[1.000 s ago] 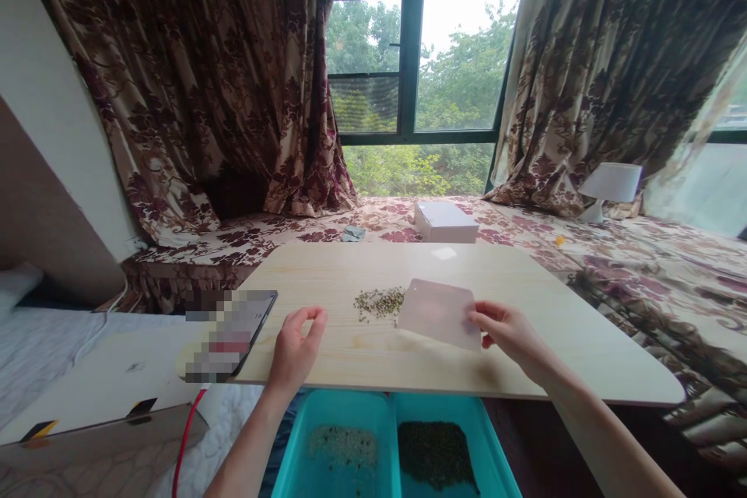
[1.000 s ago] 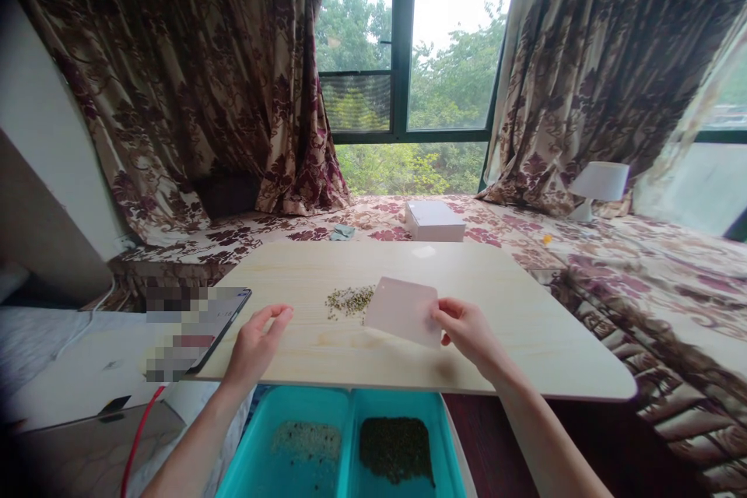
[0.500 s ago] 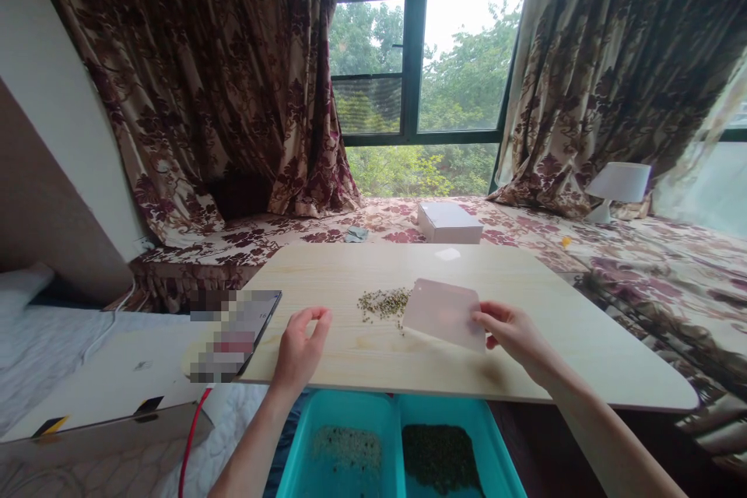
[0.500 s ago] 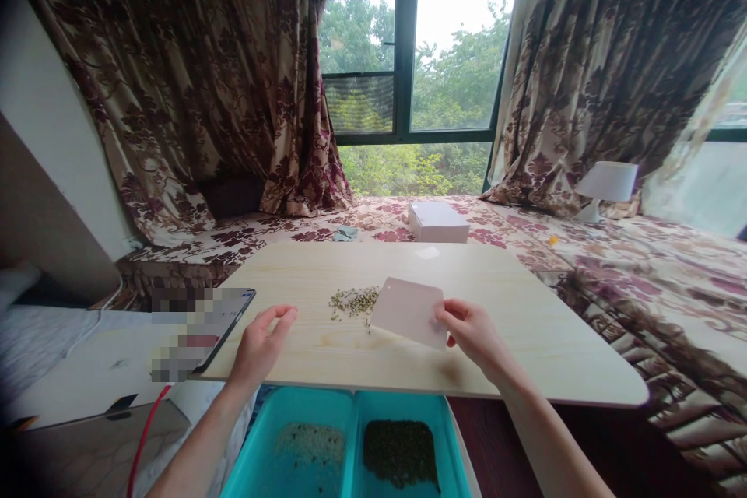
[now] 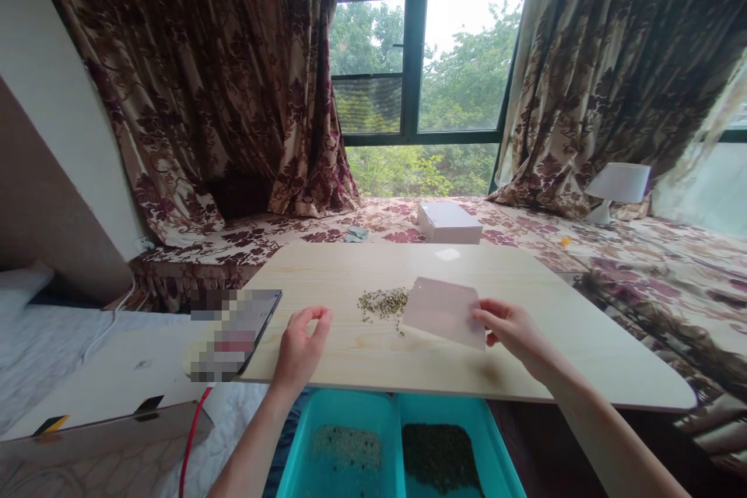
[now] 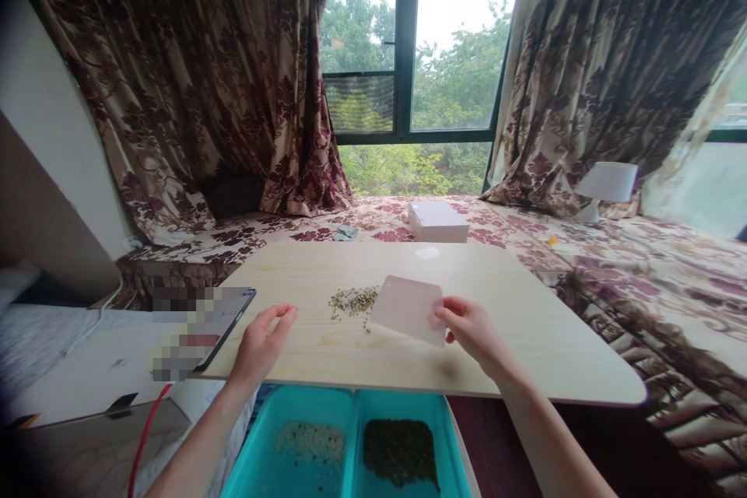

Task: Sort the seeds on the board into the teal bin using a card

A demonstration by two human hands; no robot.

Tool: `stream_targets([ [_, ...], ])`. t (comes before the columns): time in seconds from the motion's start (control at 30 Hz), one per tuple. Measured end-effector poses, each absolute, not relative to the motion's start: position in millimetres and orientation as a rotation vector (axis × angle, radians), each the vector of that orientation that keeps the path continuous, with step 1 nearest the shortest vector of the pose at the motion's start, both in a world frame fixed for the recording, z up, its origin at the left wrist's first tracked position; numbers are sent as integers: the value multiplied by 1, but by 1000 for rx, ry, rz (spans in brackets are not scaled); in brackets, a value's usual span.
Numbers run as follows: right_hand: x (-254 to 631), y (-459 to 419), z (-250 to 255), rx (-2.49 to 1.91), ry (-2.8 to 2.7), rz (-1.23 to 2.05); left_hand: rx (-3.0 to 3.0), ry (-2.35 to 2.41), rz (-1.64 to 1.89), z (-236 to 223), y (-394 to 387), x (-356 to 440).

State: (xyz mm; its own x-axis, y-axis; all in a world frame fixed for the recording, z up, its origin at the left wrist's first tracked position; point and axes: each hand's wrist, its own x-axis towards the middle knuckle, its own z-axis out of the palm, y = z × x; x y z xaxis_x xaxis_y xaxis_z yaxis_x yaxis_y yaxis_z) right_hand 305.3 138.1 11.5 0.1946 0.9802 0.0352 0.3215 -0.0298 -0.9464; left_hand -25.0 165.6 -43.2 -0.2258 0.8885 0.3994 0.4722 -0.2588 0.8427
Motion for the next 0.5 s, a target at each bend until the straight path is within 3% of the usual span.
stream_targets([
  [0.5,306,134,12,-1513,-1314,931,1634,1615,1471,-42,164,-25],
])
